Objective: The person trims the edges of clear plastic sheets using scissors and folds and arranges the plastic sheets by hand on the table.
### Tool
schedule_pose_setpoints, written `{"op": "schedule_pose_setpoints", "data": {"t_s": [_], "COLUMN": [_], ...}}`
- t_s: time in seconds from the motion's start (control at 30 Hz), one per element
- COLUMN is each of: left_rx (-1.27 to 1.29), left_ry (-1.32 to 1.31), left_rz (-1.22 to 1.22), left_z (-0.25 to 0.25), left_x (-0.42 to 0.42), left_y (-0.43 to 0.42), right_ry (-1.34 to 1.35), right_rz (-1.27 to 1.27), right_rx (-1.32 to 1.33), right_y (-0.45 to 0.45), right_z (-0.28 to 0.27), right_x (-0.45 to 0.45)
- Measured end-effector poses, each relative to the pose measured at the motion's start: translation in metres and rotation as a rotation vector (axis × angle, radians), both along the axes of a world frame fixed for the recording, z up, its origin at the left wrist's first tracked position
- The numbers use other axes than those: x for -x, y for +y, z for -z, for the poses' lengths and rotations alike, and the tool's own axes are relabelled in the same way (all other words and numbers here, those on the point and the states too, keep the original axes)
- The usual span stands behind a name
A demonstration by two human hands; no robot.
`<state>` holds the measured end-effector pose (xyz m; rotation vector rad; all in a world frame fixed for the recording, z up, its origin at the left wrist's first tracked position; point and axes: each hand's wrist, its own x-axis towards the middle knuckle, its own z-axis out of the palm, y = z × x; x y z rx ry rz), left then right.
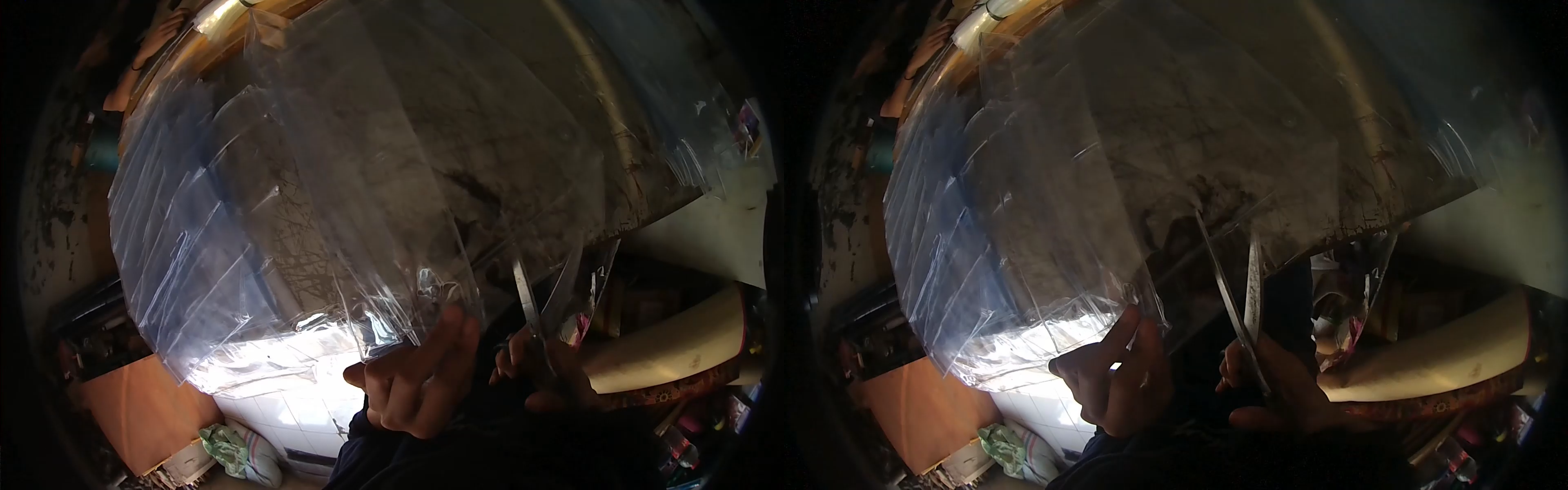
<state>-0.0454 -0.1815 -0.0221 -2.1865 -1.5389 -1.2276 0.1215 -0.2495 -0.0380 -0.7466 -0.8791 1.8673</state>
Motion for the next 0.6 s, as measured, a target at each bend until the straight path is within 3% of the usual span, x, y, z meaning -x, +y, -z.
{"op": "schedule_pose_setpoints", "data": {"t_s": [0.07,0.13,0.2,0.6], "left_rx": [0.033,0.042,0.013,0.051], "left_ry": [0.034,0.045,0.074,0.078], "left_rz": [0.029,0.043,0.069,0.112], "left_z": [0.0,0.002,0.003,0.005], "left_x": [0.0,0.0,0.0,0.001], "left_y": [-0.002,-0.004,-0.003,-0.004], "right_ry": [-0.153,-0.167,-0.226,-0.379], "right_rz": [-0.152,0.002,-0.137,-0.076], "right_rx": [0.152,0.065,0.068,0.084], "right_y": [0.0,0.017,0.008,0.019], "right_z": [-0.002,-0.017,-0.01,-0.023], "right_x": [0.007,0.023,0.01,0.01]}}
